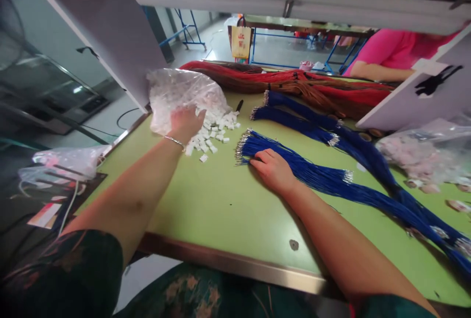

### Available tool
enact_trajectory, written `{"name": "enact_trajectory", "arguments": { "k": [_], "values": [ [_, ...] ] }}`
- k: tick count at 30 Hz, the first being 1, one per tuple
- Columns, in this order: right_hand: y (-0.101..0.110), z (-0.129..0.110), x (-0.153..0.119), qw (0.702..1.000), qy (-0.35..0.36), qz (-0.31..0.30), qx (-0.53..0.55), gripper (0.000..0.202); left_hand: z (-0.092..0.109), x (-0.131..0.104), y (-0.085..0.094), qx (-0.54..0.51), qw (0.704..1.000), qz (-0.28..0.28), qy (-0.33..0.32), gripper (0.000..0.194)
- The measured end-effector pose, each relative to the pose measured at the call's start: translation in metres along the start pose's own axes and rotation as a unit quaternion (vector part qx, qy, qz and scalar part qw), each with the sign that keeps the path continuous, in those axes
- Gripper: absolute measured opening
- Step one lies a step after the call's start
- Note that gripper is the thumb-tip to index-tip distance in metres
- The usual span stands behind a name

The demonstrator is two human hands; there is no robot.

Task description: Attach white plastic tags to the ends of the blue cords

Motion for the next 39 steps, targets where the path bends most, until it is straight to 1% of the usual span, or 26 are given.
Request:
{"name": "enact_trajectory", "arguments": {
  "k": [3,5,7,9,11,12,14,16,17,19,21,23,25,26,27,29,30,31,32,33,36,38,39],
  "values": [
    [-0.002,-0.004,-0.001,1.000,0.002,-0.021,0.005,0.019,0.007,-0.013,0.011,-0.002,0.998,0.062,0.019,0.059],
    [-0.002,-0.006,-0.002,0.999,-0.001,-0.031,0.016,0.019,0.013,-0.023,0.018,-0.010,0.996,0.086,0.012,0.055],
    [0.000,-0.008,-0.003,0.999,0.003,-0.026,0.032,0.019,0.021,-0.035,0.030,-0.020,0.994,0.110,-0.013,0.047],
    [0.002,-0.011,-0.004,0.998,0.013,-0.020,0.051,0.019,0.031,-0.055,0.047,-0.038,0.989,0.135,-0.056,0.038],
    [0.003,-0.010,-0.004,0.997,0.008,-0.013,0.072,0.019,0.036,-0.081,0.059,-0.059,0.986,0.133,-0.079,0.031],
    [0.003,-0.010,-0.004,0.997,0.002,-0.013,0.082,0.019,0.034,-0.094,0.060,-0.066,0.989,0.116,-0.065,0.030],
    [0.002,-0.009,0.000,0.995,-0.012,-0.027,0.091,0.019,0.028,-0.117,0.046,-0.074,0.997,0.024,-0.016,0.029],
    [-0.002,-0.009,0.008,0.994,-0.029,-0.060,0.088,0.020,0.028,-0.138,0.030,-0.060,0.998,-0.026,-0.011,0.028],
    [-0.005,-0.009,0.012,0.992,-0.041,-0.084,0.086,0.020,0.030,-0.144,0.023,-0.050,0.998,-0.035,-0.020,0.028],
    [-0.013,-0.010,0.021,0.985,-0.066,-0.129,0.093,0.019,0.033,-0.151,0.009,-0.031,0.998,-0.031,-0.045,0.023],
    [-0.019,-0.011,0.028,0.977,-0.097,-0.159,0.101,0.019,0.037,-0.152,-0.002,-0.030,0.996,-0.017,-0.078,0.023],
    [-0.024,-0.010,0.031,0.972,-0.130,-0.169,0.094,0.020,0.039,-0.152,-0.010,-0.045,0.992,-0.003,-0.116,0.026],
    [-0.028,-0.009,0.031,0.971,-0.147,-0.171,0.076,0.021,0.037,-0.152,-0.012,-0.074,0.988,0.004,-0.135,0.027],
    [-0.029,-0.009,0.031,0.971,-0.147,-0.173,0.068,0.021,0.034,-0.152,-0.012,-0.095,0.987,0.001,-0.132,0.026],
    [-0.029,-0.009,0.030,0.972,-0.145,-0.173,0.064,0.021,0.030,-0.152,-0.011,-0.124,0.986,-0.006,-0.114,0.025],
    [-0.025,-0.007,0.029,0.975,-0.143,-0.153,0.076,0.021,0.020,-0.150,-0.008,-0.210,0.976,-0.030,-0.041,0.022],
    [-0.021,-0.004,0.029,0.976,-0.145,-0.133,0.096,0.021,0.018,-0.150,-0.008,-0.269,0.962,-0.048,0.006,0.022],
    [-0.014,-0.001,0.029,0.975,-0.152,-0.107,0.122,0.019,0.018,-0.151,-0.009,-0.334,0.939,-0.067,0.051,0.025],
    [-0.007,0.003,0.029,0.971,-0.165,-0.080,0.155,0.018,0.023,-0.152,-0.010,-0.402,0.908,-0.083,0.089,0.028],
    [-0.001,0.008,0.028,0.963,-0.185,-0.055,0.189,0.016,0.032,-0.153,-0.012,-0.468,0.871,-0.098,0.113,0.030],
    [0.014,0.021,0.020,0.924,-0.265,-0.012,0.275,0.012,0.072,-0.157,-0.022,-0.624,0.755,-0.150,0.135,0.025],
    [0.021,0.024,0.012,0.897,-0.309,0.009,0.315,0.012,0.097,-0.162,-0.033,-0.685,0.691,-0.187,0.137,0.019],
    [0.024,0.025,0.009,0.886,-0.324,0.019,0.332,0.012,0.106,-0.165,-0.039,-0.705,0.665,-0.203,0.138,0.016]
  ]
}}
Point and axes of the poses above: each hand's wrist, its own x-axis towards the middle knuckle, its own y-axis out of the back of the hand, z = x × y, the point moved 9 cm from there along x, towards the middle knuckle
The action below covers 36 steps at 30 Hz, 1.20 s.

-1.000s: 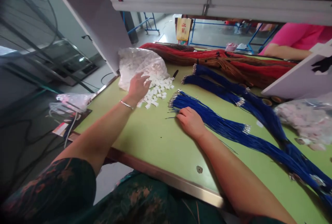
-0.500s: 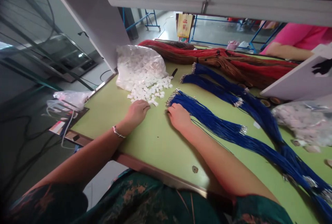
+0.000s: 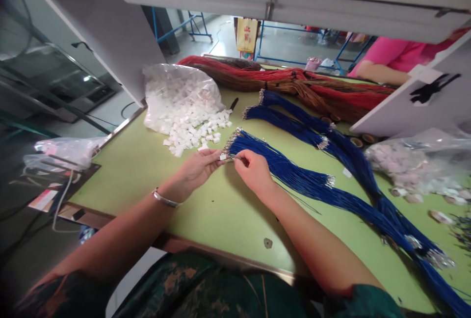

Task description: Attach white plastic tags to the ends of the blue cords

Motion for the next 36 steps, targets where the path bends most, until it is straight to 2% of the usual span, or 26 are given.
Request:
{"name": "enact_trajectory", "arguments": {
  "k": [4,8,17,22,26,30,33,36],
  "values": [
    [0.003,0.002,-0.010,0.999,-0.028,0.007,0.041,0.015,-0.017,0.001,-0.012,-0.070,0.997,-0.026,0.016,0.011],
    [-0.003,0.003,-0.012,1.000,-0.021,-0.008,0.019,0.013,-0.020,-0.002,-0.016,-0.103,0.993,-0.041,0.032,0.010],
    [-0.007,0.005,-0.015,1.000,-0.011,-0.010,0.001,0.012,-0.026,-0.003,-0.026,-0.095,0.992,-0.060,0.066,0.010],
    [-0.009,0.001,-0.017,1.000,0.005,-0.016,-0.022,0.012,-0.026,-0.005,-0.026,-0.088,0.993,-0.053,0.057,0.010],
    [-0.010,0.001,-0.018,0.998,0.002,-0.019,-0.061,0.012,-0.025,-0.005,-0.020,-0.039,0.999,-0.025,0.030,0.011],
    [-0.014,-0.001,-0.020,0.993,0.014,-0.034,-0.113,0.012,-0.020,-0.005,-0.012,0.068,0.997,0.003,-0.021,0.011],
    [-0.017,0.001,-0.021,0.995,0.014,-0.039,-0.092,0.014,-0.017,-0.008,-0.009,0.131,0.990,0.016,-0.048,0.012],
    [-0.018,0.008,-0.021,0.998,-0.005,-0.041,-0.052,0.014,-0.016,-0.011,0.000,0.148,0.986,0.049,-0.052,0.011]
  ]
}}
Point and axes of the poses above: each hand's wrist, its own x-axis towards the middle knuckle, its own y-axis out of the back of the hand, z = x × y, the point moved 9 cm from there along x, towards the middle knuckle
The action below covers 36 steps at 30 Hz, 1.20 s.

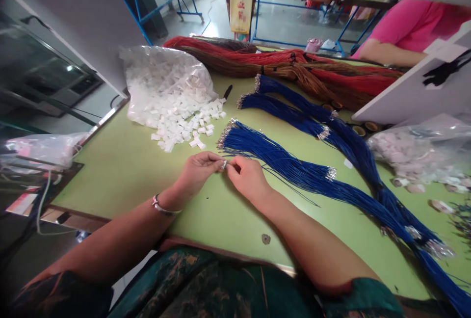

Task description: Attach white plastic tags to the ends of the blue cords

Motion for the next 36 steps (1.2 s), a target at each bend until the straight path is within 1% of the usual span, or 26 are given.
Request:
{"name": "enact_trajectory", "arguments": {
  "k": [2,4,6,10,12,14,15,16,17,18,19,20,21,22,23,24,25,26,28,30,32,33,34,35,36],
  "values": [
    [-0.004,0.002,0.001,1.000,0.008,-0.022,-0.001,0.015,-0.002,-0.001,0.005,0.005,1.000,0.014,0.008,0.011],
    [-0.010,0.000,0.000,0.998,0.029,-0.047,-0.017,0.018,-0.005,-0.002,0.005,0.015,1.000,0.000,0.012,0.012],
    [-0.015,-0.002,-0.003,0.997,0.040,-0.062,-0.025,0.022,-0.008,-0.002,0.001,0.029,0.999,-0.031,0.011,0.011],
    [-0.020,-0.003,-0.008,0.995,0.023,-0.090,-0.025,0.025,-0.011,-0.002,-0.005,0.098,0.992,-0.080,0.006,0.009],
    [-0.023,-0.004,-0.009,0.990,0.015,-0.135,-0.034,0.024,-0.010,-0.002,-0.006,0.161,0.981,-0.111,0.005,0.011],
    [-0.025,-0.006,-0.007,0.982,0.022,-0.180,-0.051,0.019,-0.004,-0.004,-0.011,0.225,0.960,-0.164,-0.008,0.012],
    [-0.024,-0.008,-0.003,0.980,0.037,-0.183,-0.063,0.016,0.000,-0.007,-0.015,0.253,0.947,-0.199,-0.022,0.013],
    [-0.022,-0.010,0.003,0.981,0.057,-0.167,-0.078,0.013,0.005,-0.011,-0.020,0.275,0.930,-0.238,-0.039,0.012],
    [-0.019,-0.013,0.009,0.982,0.080,-0.138,-0.097,0.013,0.010,-0.016,-0.025,0.291,0.914,-0.277,-0.060,0.011],
    [-0.017,-0.015,0.015,0.982,0.098,-0.108,-0.120,0.015,0.016,-0.019,-0.028,0.302,0.900,-0.303,-0.082,0.009],
    [-0.018,-0.015,0.020,0.980,0.107,-0.085,-0.147,0.017,0.022,-0.020,-0.028,0.313,0.893,-0.307,-0.099,0.008],
    [-0.021,-0.014,0.023,0.976,0.110,-0.074,-0.175,0.018,0.027,-0.015,-0.023,0.330,0.894,-0.284,-0.110,0.009],
    [-0.027,-0.013,0.026,0.971,0.107,-0.071,-0.204,0.018,0.032,-0.007,-0.012,0.354,0.899,-0.229,-0.118,0.012],
    [-0.032,-0.011,0.027,0.965,0.103,-0.071,-0.230,0.017,0.039,0.002,0.003,0.381,0.903,-0.153,-0.127,0.014],
    [-0.036,-0.009,0.027,0.960,0.100,-0.070,-0.253,0.017,0.046,0.011,0.019,0.407,0.899,-0.074,-0.140,0.015],
    [-0.039,-0.009,0.026,0.955,0.100,-0.067,-0.270,0.017,0.051,0.017,0.033,0.431,0.889,-0.011,-0.156,0.017],
    [-0.041,-0.009,0.025,0.952,0.102,-0.065,-0.282,0.017,0.053,0.023,0.041,0.449,0.876,0.021,-0.173,0.022],
    [-0.041,-0.009,0.023,0.950,0.104,-0.062,-0.287,0.017,0.052,0.028,0.044,0.465,0.866,0.024,-0.185,0.027],
    [-0.039,-0.009,0.020,0.955,0.106,-0.059,-0.270,0.017,0.043,0.038,0.046,0.492,0.851,-0.005,-0.186,0.031],
    [-0.035,-0.007,0.018,0.971,0.094,-0.059,-0.212,0.017,0.036,0.043,0.047,0.514,0.840,-0.016,-0.175,0.027],
    [-0.028,-0.001,0.018,0.990,0.053,-0.048,-0.123,0.015,0.039,0.041,0.045,0.515,0.836,0.000,-0.190,0.022],
    [-0.024,0.003,0.018,0.996,0.026,-0.036,-0.077,0.013,0.043,0.038,0.043,0.503,0.840,0.008,-0.205,0.021],
    [-0.019,0.007,0.018,0.999,-0.002,-0.021,-0.034,0.013,0.047,0.034,0.040,0.481,0.849,0.014,-0.219,0.020],
    [-0.015,0.010,0.018,1.000,-0.026,-0.004,0.003,0.013,0.048,0.030,0.037,0.447,0.867,0.015,-0.221,0.021],
    [-0.011,0.012,0.017,0.998,-0.043,0.013,0.032,0.013,0.046,0.027,0.034,0.403,0.891,0.010,-0.206,0.023]
  ]
}}
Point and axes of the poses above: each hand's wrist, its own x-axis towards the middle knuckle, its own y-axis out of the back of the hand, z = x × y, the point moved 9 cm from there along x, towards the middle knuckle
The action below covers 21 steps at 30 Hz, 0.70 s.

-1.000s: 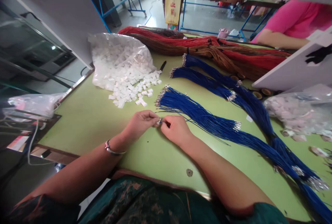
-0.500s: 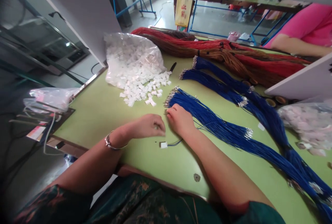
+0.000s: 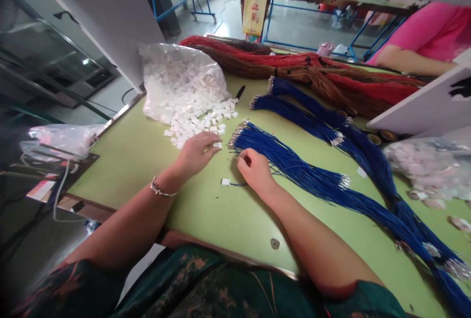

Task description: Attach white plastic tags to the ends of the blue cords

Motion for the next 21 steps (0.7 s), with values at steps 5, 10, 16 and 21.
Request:
{"name": "enact_trajectory", "arguments": {
  "k": [5,10,16,21],
  "values": [
    [0.014,-0.007,-0.005,0.997,-0.006,0.047,0.061,0.013,-0.007,-0.018,-0.038,-0.249,0.954,-0.089,0.138,0.036],
    [0.013,-0.012,-0.008,0.998,0.027,0.051,0.038,0.012,-0.005,-0.021,-0.050,-0.319,0.932,-0.098,0.140,0.033],
    [0.006,-0.011,-0.008,0.999,0.039,0.031,-0.020,0.010,-0.004,-0.021,-0.055,-0.331,0.927,-0.118,0.129,0.033],
    [0.001,-0.014,-0.007,0.995,0.041,0.001,-0.096,0.009,0.006,-0.019,-0.049,-0.266,0.953,-0.115,0.084,0.031]
  ]
}}
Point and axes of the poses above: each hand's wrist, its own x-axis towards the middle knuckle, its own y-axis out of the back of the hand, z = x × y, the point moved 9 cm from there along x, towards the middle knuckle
